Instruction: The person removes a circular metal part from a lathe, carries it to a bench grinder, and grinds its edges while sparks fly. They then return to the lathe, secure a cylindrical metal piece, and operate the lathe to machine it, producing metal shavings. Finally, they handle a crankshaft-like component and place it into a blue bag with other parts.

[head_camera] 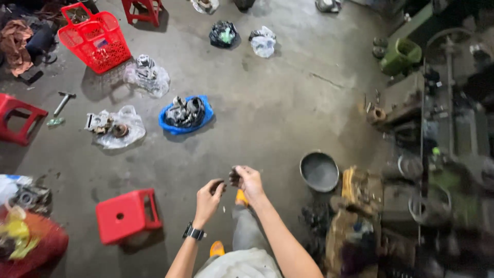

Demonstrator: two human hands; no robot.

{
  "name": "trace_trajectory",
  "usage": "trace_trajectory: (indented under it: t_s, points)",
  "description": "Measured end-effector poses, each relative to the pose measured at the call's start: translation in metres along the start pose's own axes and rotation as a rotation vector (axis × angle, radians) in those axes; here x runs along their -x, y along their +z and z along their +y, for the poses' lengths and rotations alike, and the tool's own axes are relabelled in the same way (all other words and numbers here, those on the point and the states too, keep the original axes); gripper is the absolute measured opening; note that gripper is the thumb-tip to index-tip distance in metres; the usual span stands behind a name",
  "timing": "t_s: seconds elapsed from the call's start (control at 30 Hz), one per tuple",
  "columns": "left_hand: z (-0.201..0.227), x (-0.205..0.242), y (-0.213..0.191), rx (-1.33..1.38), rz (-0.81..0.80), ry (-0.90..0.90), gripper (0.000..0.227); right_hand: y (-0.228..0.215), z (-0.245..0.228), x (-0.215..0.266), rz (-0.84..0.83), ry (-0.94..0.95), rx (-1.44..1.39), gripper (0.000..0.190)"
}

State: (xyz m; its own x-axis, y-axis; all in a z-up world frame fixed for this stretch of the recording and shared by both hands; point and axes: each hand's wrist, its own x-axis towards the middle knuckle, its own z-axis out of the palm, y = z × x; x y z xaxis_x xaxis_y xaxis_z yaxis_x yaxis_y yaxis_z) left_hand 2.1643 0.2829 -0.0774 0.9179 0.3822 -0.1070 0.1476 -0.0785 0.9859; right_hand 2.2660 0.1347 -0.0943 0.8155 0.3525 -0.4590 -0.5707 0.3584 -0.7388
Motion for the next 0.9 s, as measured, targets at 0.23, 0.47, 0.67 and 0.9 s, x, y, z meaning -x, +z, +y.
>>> trace_trajectory:
  t_s: [0.23, 0.47, 0.67, 0.9]
  points:
    - [-0.091, -0.185, 0.003, -0.017, 0.191, -0.234, 0.025, 0.012, 0.017, -0.239, -0.088, 0.273, 0.093, 0.018]
    - [-0.236, -0.333, 0.010, 0.218, 0.422, -0.352, 0.024, -0.002, 0.073, -0.454, -0.057, 0.402, 0.368, 0.024]
    - [-0.345, -0.439, -0.003, 0.251, 0.405, -0.459, 0.026, -0.012, 0.171, -0.625, -0.157, -0.256, 1.294, 0.021]
    - [-0.490, -0.543, -0.055, 0.052, 0.369, -0.262, 0.025, -0.028, 0.367, -0.836, -0.326, -0.708, 1.554, 0.056]
